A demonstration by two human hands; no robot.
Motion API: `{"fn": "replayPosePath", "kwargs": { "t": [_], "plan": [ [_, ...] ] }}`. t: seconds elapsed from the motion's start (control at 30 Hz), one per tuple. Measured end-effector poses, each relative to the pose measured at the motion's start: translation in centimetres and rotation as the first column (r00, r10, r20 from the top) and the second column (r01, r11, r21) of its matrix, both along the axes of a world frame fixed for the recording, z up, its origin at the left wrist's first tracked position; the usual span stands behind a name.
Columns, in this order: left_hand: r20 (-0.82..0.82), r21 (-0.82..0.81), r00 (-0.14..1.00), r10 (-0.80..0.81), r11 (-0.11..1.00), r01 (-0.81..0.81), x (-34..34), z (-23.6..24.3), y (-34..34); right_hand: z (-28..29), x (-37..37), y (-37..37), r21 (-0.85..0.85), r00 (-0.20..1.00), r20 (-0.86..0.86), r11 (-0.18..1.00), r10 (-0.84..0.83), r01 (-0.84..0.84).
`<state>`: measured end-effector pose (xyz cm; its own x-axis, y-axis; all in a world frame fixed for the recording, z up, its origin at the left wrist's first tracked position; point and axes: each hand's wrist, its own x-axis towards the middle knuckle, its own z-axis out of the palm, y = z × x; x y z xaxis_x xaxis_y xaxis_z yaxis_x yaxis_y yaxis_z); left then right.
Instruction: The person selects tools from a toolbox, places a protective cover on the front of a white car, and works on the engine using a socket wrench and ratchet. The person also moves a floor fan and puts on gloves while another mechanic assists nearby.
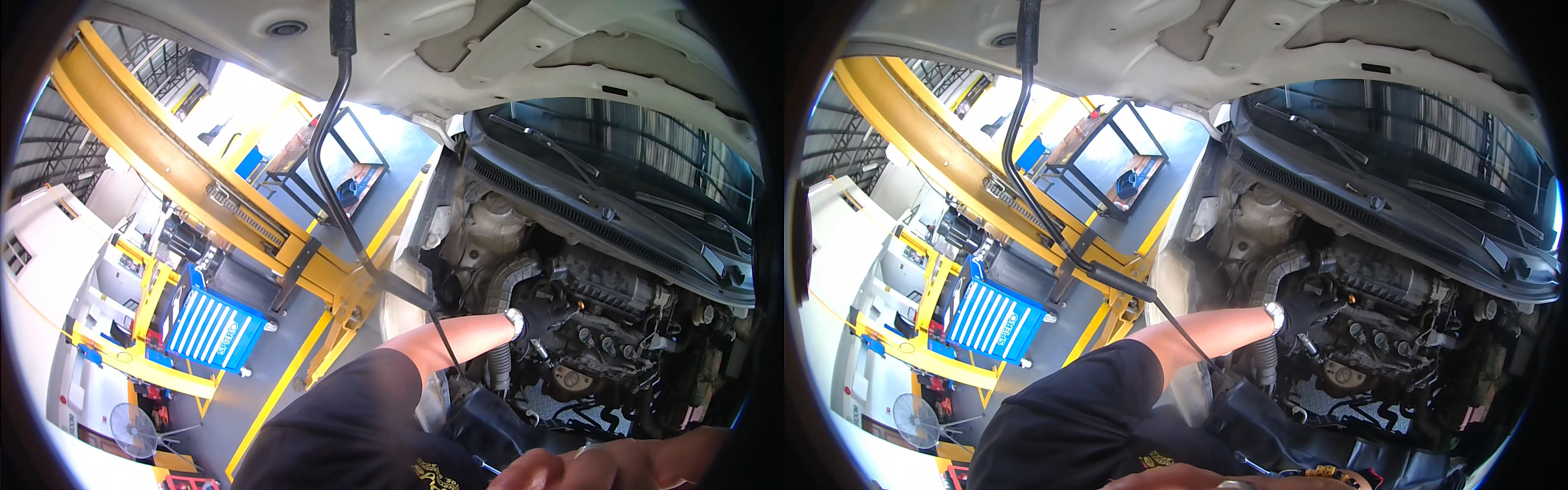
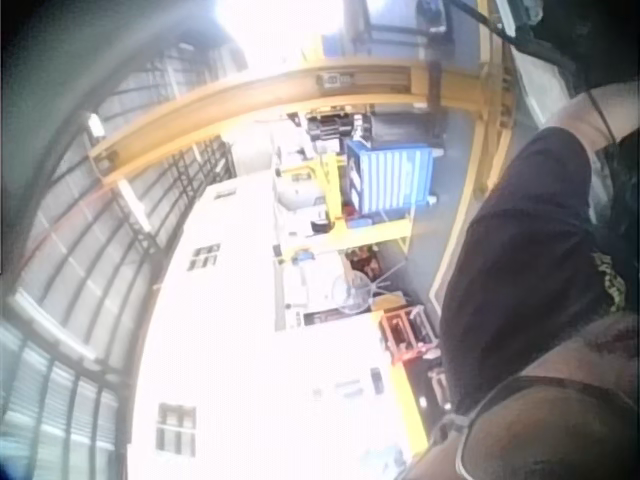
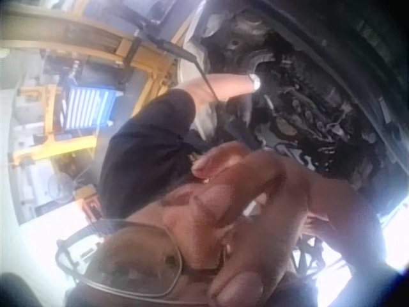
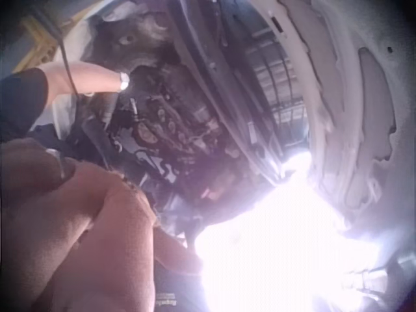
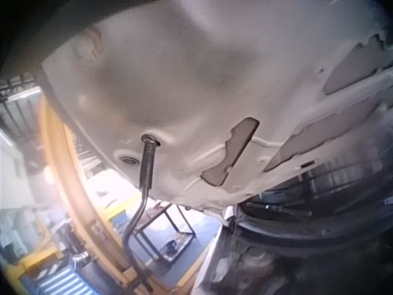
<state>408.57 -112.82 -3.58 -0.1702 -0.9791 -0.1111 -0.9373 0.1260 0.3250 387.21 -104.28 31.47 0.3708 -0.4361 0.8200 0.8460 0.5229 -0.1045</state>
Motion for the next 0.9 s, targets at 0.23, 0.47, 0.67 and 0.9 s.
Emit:
{"fn": "replayPosePath", "kwargs": {
  "t": [0.23,0.47,0.67,0.9],
  "plan": [
    [0.205,-0.133,0.971,-0.120,0.980,0.149,1.2,-3.6,-2.1,-7.1,-1.8,-1.7,0.047,0.935,-0.346,0.997,0.071,-0.058],
    [0.239,-0.045,0.971,0.005,0.999,0.006,0.2,-4.6,-4.8,-26.4,-11.2,2.2,0.059,0.402,-0.904,0.888,-0.145,0.455],
    [0.025,0.015,0.957,0.290,0.957,-0.290,1.0,-7.1,-3.7,-33.4,-19.5,8.8,0.171,0.091,-0.984,0.690,0.152,0.703],
    [0.190,-0.113,0.978,0.085,0.992,-0.064,-1.2,-0.4,-2.0,-29.8,-20.0,11.7,-0.651,-0.627,-0.682,0.703,-0.376,0.286]
  ]
}}
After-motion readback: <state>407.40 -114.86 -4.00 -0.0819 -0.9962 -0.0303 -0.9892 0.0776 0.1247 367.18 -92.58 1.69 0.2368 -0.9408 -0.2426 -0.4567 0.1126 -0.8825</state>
